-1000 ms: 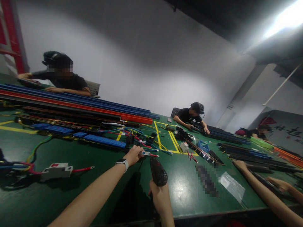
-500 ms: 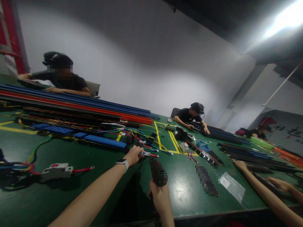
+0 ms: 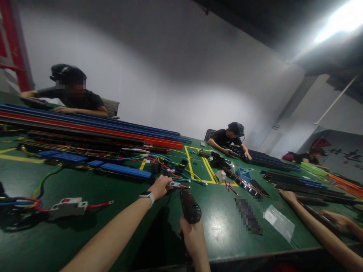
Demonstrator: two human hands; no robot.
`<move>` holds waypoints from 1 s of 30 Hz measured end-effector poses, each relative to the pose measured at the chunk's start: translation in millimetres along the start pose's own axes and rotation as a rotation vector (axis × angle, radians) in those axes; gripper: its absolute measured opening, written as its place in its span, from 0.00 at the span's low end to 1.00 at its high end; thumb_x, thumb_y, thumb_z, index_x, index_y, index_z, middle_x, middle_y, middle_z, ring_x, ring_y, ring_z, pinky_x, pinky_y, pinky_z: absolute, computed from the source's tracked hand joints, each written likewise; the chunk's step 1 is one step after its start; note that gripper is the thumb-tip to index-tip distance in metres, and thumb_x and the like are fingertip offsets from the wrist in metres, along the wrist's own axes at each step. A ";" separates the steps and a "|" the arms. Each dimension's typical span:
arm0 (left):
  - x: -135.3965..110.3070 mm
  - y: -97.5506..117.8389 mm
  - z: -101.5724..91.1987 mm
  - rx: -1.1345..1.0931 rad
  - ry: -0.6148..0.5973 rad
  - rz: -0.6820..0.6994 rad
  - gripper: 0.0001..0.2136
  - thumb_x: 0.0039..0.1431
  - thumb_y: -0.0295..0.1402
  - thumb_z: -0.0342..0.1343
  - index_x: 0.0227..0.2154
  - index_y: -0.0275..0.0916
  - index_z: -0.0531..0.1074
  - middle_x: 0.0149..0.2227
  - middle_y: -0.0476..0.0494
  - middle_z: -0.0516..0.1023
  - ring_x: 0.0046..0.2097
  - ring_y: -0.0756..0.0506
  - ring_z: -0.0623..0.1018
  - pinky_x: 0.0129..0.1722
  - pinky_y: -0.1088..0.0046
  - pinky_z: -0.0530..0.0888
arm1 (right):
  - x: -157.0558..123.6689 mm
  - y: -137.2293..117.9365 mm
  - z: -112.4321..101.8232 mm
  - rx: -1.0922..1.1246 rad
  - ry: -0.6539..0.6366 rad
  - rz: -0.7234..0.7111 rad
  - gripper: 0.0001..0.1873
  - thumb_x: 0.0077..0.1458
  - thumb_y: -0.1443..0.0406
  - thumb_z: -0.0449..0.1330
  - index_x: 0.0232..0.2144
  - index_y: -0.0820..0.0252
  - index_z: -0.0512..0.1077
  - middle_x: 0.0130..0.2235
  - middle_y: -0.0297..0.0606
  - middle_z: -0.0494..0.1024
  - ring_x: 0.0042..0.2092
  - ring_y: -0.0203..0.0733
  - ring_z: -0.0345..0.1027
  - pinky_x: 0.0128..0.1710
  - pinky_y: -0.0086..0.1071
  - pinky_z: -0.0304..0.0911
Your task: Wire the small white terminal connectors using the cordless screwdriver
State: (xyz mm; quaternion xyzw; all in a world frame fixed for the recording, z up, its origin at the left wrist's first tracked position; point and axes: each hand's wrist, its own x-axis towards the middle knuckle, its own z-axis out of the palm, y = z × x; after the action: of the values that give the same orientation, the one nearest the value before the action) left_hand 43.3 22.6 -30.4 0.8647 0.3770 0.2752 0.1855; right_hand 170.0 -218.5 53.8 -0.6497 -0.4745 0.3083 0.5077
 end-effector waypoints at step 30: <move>-0.1 -1.2 0.4 -0.007 0.000 0.004 0.07 0.62 0.35 0.56 0.42 0.47 0.74 0.42 0.44 0.75 0.48 0.42 0.68 0.49 0.66 0.65 | 2.9 10.3 1.1 0.000 -0.006 -0.011 0.09 0.49 0.60 0.58 0.28 0.60 0.73 0.22 0.36 0.73 0.27 0.44 0.69 0.28 0.33 0.63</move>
State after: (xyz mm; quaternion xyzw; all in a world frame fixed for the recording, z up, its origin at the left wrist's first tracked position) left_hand 42.8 23.3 -31.4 0.8649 0.3744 0.2766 0.1879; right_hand 173.2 -215.7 43.9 -0.6462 -0.4796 0.3072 0.5080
